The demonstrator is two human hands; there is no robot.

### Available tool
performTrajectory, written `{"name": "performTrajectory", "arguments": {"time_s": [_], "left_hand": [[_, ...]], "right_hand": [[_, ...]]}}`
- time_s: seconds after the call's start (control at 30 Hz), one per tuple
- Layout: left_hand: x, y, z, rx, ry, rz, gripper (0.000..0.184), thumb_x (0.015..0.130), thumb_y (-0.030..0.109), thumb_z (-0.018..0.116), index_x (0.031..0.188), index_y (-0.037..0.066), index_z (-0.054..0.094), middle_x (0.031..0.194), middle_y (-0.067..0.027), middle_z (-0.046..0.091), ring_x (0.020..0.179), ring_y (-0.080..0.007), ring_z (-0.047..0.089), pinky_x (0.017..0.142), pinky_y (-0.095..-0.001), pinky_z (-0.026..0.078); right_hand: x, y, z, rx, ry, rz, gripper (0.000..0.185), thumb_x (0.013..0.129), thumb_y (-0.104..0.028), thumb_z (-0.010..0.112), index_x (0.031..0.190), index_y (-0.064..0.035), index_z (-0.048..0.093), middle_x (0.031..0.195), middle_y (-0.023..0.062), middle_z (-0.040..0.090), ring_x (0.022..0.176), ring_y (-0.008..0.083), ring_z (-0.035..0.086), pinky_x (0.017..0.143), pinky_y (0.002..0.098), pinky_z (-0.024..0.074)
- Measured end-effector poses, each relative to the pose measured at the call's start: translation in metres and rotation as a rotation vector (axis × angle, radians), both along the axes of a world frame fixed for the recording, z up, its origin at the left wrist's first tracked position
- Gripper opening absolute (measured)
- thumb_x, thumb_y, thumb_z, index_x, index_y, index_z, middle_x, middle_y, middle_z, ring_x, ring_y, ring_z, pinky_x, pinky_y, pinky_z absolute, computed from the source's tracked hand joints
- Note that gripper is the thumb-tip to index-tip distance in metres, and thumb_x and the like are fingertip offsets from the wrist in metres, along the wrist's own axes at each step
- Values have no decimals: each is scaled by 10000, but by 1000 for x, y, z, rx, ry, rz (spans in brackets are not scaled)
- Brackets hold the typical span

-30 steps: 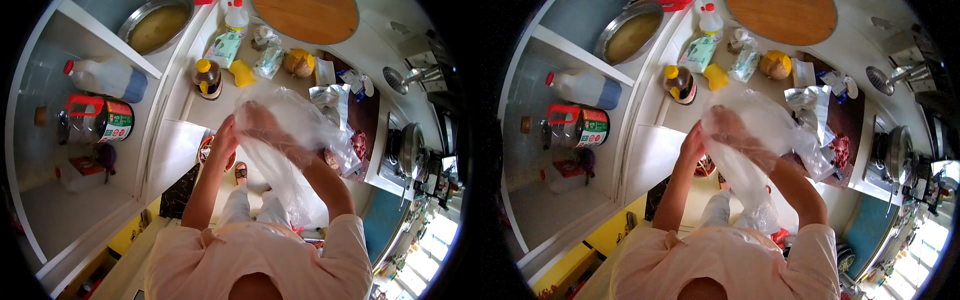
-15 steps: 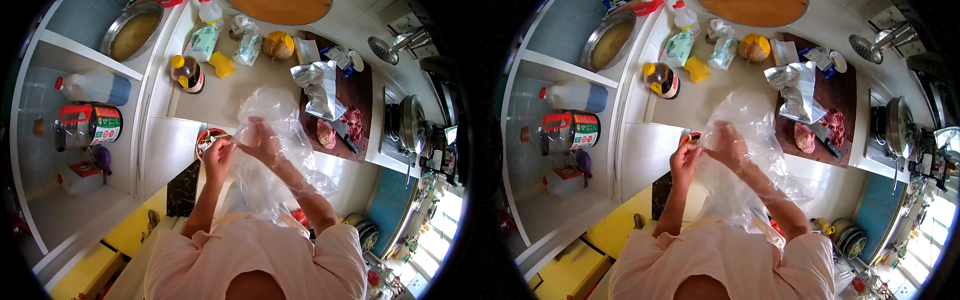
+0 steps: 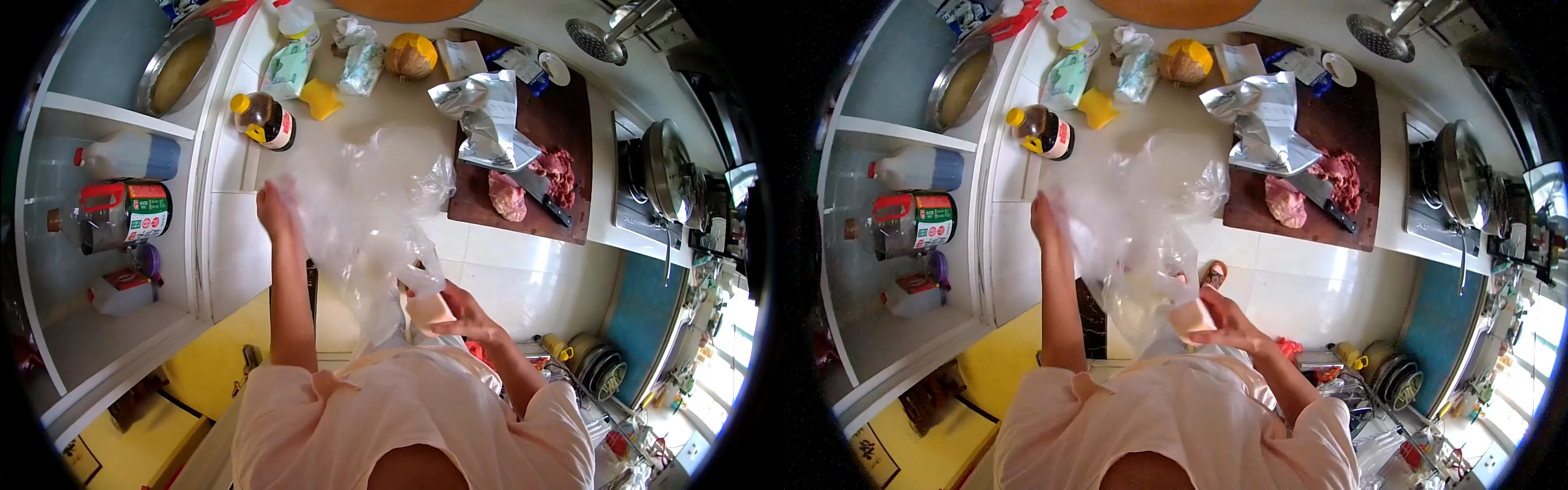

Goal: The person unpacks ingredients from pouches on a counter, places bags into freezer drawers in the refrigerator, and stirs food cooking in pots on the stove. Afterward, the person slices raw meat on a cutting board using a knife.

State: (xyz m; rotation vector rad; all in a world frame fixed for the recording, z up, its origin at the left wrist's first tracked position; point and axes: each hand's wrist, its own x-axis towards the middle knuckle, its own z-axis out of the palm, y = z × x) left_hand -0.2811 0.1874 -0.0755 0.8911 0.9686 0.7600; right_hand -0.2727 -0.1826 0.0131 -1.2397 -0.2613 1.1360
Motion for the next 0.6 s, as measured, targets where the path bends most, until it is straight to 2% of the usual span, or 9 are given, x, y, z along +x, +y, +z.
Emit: {"name": "performTrajectory", "arguments": {"time_s": [0.07, 0.13, 0.2, 0.23, 0.27, 0.4, 0.5, 0.53, 0.6], "left_hand": [[37, -14, 17, 138, 26, -93, 252, 907, 255, 574, 987, 40, 470, 981, -64, 587, 912, -175, 589, 756, -296, 474], [65, -25, -5, 477, 12, -79, 393, 872, 245, 623, 1148, 27, 448, 1144, -102, 546, 1068, -226, 532, 885, -327, 426], [57, -62, 22, 641, 189, -93, 535, 855, 238, 641, 1266, 26, 372, 1277, -128, 457, 1172, -254, 451, 969, -365, 363], [46, -80, 33, 724, 278, -99, 611, 847, 234, 651, 1325, 25, 335, 1343, -141, 413, 1224, -268, 410, 1011, -384, 331], [31, -93, 23, 709, 266, -160, 775, 828, 224, 670, 1416, 34, 204, 1458, -170, 250, 1321, -296, 283, 1079, -419, 232], [13, -123, -51, 730, 361, -503, 932, 763, 317, 740, 1433, 24, 163, 1485, -201, 161, 1377, -309, 159, 1116, -420, 140], [26, -126, -41, 34, 190, -553, 896, 758, 271, 746, 1423, 26, 198, 1435, -153, 269, 1304, -247, 302, 1043, -372, 294], [21, -125, -38, -138, 150, -559, 855, 761, 242, 741, 1412, 25, 231, 1398, -142, 330, 1256, -231, 368, 1000, -358, 350], [1, -121, -50, -304, 125, -683, 738, 765, 181, 724, 1361, 16, 323, 1297, -119, 445, 1133, -208, 479, 904, -335, 433]], "right_hand": [[11, -21, 0, -74, -6, -20, 819, 655, -242, 812, 1321, -8, 397, 1214, 91, 505, 1130, 171, 480, 966, 325, 393], [45, -23, -8, -45, -42, -241, 888, 658, -259, 799, 1365, 10, 335, 1235, 100, 492, 1149, 191, 469, 983, 337, 376], [93, -6, -31, -13, -387, -371, 958, 652, -264, 797, 1405, 12, 273, 1212, 106, 512, 1115, 202, 500, 953, 324, 404], [114, 4, -47, -33, -387, -361, 978, 650, -261, 802, 1413, 14, 255, 1182, 105, 529, 1080, 197, 518, 923, 311, 425], [132, 16, -63, -53, -386, -351, 999, 648, -257, 807, 1421, 16, 236, 1152, 104, 546, 1045, 193, 536, 892, 298, 445], [175, 63, -133, -185, -220, -57, 835, 710, -199, 783, 1338, 85, 311, 1073, 146, 579, 857, 193, 594, 720, 287, 509], [150, 77, -138, -99, -15, 194, 799, 732, -243, 757, 1317, 101, 336, 1137, 181, 581, 920, 217, 629, 731, 297, 524], [137, 84, -131, -155, -88, 323, 643, 767, -298, 720, 1234, 48, 444, 1059, 102, 603, 930, 161, 592, 704, 300, 526], [93, 84, -154, -3, -170, 277, 629, 741, -327, 737, 1205, 11, 479, 992, 60, 608, 868, 128, 580, 698, 277, 511]]}}
